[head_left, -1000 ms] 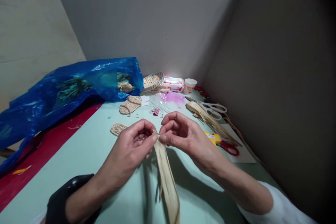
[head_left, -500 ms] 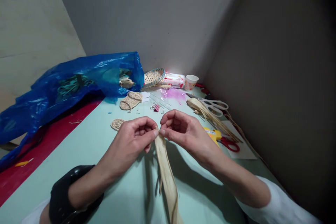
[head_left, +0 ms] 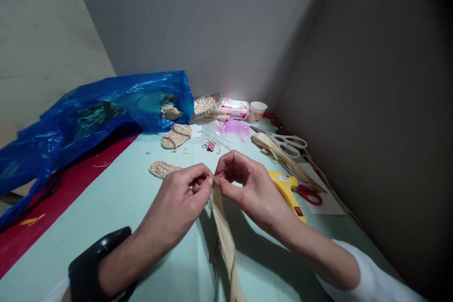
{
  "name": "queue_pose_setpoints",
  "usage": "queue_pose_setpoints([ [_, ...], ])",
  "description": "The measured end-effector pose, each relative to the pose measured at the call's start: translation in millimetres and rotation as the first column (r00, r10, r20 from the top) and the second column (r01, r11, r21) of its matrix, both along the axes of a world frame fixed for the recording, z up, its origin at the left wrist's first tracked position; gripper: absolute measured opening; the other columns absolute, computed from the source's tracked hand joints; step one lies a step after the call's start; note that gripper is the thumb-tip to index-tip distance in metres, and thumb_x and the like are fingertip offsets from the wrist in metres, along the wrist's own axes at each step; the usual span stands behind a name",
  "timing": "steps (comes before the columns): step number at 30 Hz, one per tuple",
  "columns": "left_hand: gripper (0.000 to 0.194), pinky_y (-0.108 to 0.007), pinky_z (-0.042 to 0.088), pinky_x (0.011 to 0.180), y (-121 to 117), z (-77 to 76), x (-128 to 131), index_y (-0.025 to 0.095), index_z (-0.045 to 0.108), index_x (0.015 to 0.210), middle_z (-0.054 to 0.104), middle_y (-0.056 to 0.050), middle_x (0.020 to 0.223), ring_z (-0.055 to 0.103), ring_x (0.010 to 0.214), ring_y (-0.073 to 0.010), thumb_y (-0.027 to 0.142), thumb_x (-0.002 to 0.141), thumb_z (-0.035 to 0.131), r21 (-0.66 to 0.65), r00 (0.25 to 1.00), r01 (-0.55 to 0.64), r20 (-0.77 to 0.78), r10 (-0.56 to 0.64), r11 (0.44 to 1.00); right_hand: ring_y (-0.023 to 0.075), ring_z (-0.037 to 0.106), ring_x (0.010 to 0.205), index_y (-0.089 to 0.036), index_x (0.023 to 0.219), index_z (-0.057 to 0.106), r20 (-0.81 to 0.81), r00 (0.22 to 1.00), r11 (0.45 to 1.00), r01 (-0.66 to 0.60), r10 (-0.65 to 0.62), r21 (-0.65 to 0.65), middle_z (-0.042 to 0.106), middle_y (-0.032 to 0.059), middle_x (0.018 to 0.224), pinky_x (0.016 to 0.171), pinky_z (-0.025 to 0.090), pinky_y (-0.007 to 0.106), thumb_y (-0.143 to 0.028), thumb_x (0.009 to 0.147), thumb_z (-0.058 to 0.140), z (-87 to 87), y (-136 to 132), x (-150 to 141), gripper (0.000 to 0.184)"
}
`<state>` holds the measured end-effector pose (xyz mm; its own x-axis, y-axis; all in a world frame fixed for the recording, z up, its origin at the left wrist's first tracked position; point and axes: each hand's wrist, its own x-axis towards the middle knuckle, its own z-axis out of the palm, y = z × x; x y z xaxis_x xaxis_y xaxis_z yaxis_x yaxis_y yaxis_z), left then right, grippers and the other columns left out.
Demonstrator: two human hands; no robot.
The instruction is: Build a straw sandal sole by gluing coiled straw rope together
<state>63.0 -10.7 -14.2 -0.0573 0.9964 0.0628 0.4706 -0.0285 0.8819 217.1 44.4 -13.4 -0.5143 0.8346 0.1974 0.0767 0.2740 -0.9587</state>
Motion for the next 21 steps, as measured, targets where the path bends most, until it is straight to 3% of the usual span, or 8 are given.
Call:
queue_pose_setpoints([
  [5,0.023,-0.029,0.036,0.059,-0.6,2.1,-0.2,0.020,0.060,0.073,0.057,0.001,0.068,0.050,0.065,-0.0160,0.036,0.087,0.051,0.047,1.000,-0.012,-0.007,0.012,0.999,0.0121,0.048,0.066,-0.019,0.078,0.057,-0.076,0.997,0.991,-0.017,0.008,-0.129,0.056,-0.0027,0.073,0.060,0.039,0.025,-0.016,0.071,0.068,-4.6,-2.2,-2.2,0.013],
  [12,0.021,-0.025,0.028,0.045,-1.5,5.6,2.0,0.019,0.061,0.067,0.044,0.007,0.054,0.036,0.048,-0.0103,0.031,0.083,0.054,0.114,0.994,-0.052,0.097,0.041,0.992,0.0092,0.045,0.064,-0.017,0.074,0.055,-0.185,0.983,0.973,-0.047,0.005,-0.224,0.053,-0.0049,0.070,0.058,0.036,0.022,-0.012,0.068,0.070,-2.2,-3.0,-4.8,0.018],
  [17,0.021,-0.024,0.032,0.049,-2.7,4.9,2.6,0.018,0.062,0.067,0.048,0.005,0.057,0.041,0.052,-0.0109,0.029,0.083,0.053,0.169,0.998,-0.050,0.053,0.041,0.984,0.0088,0.046,0.064,-0.018,0.071,0.055,-0.204,0.979,0.967,-0.051,-0.001,-0.248,0.056,-0.0047,0.069,0.059,0.037,0.021,-0.010,0.066,0.074,-3.8,-1.4,-5.1,0.021],
  [21,0.019,-0.023,0.035,0.050,-3.6,5.2,2.2,0.018,0.063,0.070,0.051,0.005,0.059,0.045,0.054,-0.0110,0.027,0.084,0.054,0.226,0.998,-0.036,0.055,0.024,0.973,0.0081,0.048,0.064,-0.018,0.071,0.054,-0.312,0.950,0.942,-0.116,0.013,-0.314,0.058,-0.0055,0.069,0.061,0.039,0.020,-0.013,0.064,0.082,-8.0,-0.6,-5.3,0.029],
])
